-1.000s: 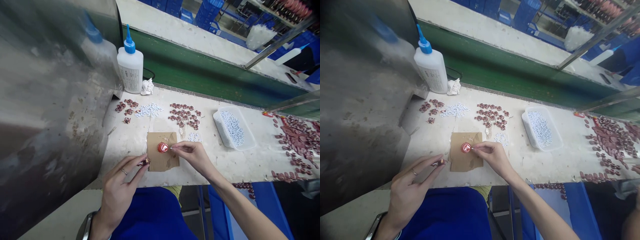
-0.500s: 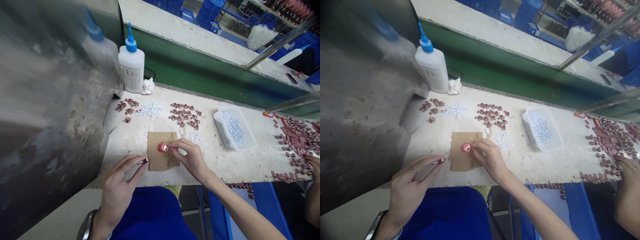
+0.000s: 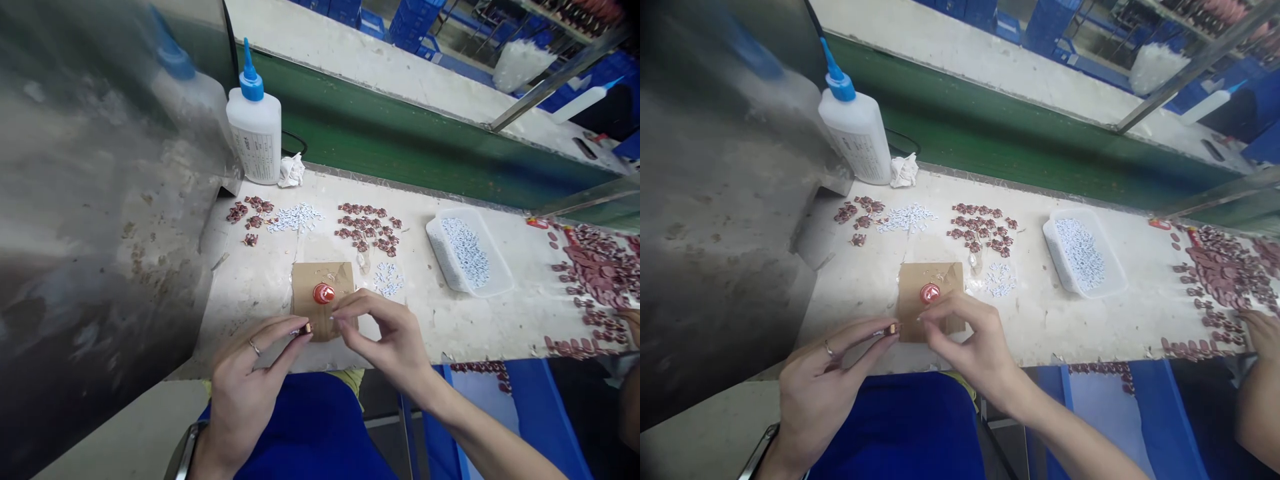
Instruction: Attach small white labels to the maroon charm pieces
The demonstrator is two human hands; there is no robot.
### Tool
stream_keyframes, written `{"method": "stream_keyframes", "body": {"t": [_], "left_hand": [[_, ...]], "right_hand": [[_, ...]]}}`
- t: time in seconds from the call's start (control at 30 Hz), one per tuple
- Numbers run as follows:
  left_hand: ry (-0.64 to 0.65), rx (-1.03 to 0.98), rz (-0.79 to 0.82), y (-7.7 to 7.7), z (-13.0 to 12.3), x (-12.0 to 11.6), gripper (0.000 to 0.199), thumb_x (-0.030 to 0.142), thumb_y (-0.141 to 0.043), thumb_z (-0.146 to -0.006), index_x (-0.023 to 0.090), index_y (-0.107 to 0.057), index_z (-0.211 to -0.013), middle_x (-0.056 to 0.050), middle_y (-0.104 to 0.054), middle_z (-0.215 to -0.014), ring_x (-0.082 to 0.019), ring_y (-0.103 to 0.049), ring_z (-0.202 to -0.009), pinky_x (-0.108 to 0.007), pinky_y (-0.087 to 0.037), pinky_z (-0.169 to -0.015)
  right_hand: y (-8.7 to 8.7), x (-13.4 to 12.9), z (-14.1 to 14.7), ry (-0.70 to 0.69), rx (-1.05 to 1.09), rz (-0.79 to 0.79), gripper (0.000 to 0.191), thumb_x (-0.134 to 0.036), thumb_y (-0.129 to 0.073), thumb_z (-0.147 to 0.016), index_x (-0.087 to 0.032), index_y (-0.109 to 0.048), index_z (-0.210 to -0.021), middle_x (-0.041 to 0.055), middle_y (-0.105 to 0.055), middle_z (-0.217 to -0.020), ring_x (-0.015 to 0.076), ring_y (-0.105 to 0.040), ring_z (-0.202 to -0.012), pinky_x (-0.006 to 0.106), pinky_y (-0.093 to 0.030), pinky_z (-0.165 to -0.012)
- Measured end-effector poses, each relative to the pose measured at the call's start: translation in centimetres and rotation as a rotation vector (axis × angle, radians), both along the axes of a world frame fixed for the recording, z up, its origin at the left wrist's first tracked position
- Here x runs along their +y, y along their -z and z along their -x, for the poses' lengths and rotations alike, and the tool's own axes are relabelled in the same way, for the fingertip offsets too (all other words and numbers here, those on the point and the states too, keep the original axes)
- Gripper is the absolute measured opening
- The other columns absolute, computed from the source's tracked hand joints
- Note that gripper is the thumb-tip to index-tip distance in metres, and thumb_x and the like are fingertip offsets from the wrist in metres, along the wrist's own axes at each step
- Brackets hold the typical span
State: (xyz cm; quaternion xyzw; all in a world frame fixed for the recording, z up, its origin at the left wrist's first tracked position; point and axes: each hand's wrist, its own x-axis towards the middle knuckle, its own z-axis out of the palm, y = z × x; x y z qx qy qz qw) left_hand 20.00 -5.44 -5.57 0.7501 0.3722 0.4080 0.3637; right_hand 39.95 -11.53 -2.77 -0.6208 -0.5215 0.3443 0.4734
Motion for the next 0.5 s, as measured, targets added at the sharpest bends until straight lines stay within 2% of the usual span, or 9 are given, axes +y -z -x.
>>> {"method": "stream_keyframes", "body": {"t": [0.13, 0.3, 0.4, 0.5], "left_hand": [[-0.003, 0.021, -0.001, -0.8, -0.3, -0.1, 0.024, 0.014, -0.076, -0.086, 0.028, -0.073, -0.105, 0.012, -0.077, -0.103, 0.002, -0.073, -0.090, -0.003, -0.054, -0.096], [0.021, 0.004, 0.001, -1.1, -0.5, -0.1, 0.024, 0.012, -0.076, -0.086, 0.027, -0.072, -0.105, 0.011, -0.077, -0.103, 0.000, -0.073, -0.091, -0.006, -0.056, -0.095], [0.019, 0.005, 0.008, -1.0, -0.4, -0.2, 0.023, 0.012, -0.076, -0.086, 0.027, -0.072, -0.104, 0.012, -0.076, -0.103, 0.000, -0.073, -0.089, -0.005, -0.056, -0.095], [0.015, 0.012, -0.006, -1.0, -0.3, -0.3, 0.021, 0.014, -0.076, -0.086, 0.027, -0.073, -0.103, 0.011, -0.076, -0.101, 0.000, -0.073, -0.088, -0.005, -0.055, -0.096]], "right_hand": [[-1.3, -0.2, 1.2, -0.054, 0.103, 0.019, 0.016, -0.009, -0.070, -0.091, -0.023, -0.075, -0.097, 0.0010, -0.077, -0.097, 0.0157, -0.072, -0.091, 0.032, -0.057, -0.083], [-1.6, 0.0, 1.2, -0.091, 0.089, 0.062, 0.012, -0.013, -0.069, -0.095, -0.023, -0.076, -0.100, 0.0002, -0.075, -0.092, 0.0138, -0.070, -0.083, 0.029, -0.055, -0.073], [-1.7, -0.1, 1.0, -0.122, 0.014, 0.049, 0.013, -0.013, -0.068, -0.096, -0.023, -0.075, -0.102, 0.0008, -0.074, -0.093, 0.0146, -0.070, -0.084, 0.029, -0.056, -0.073], [-1.8, -0.4, 0.9, -0.192, -0.179, -0.024, 0.016, -0.012, -0.063, -0.099, -0.021, -0.073, -0.109, 0.0048, -0.074, -0.101, 0.0167, -0.072, -0.087, 0.030, -0.059, -0.073]]}}
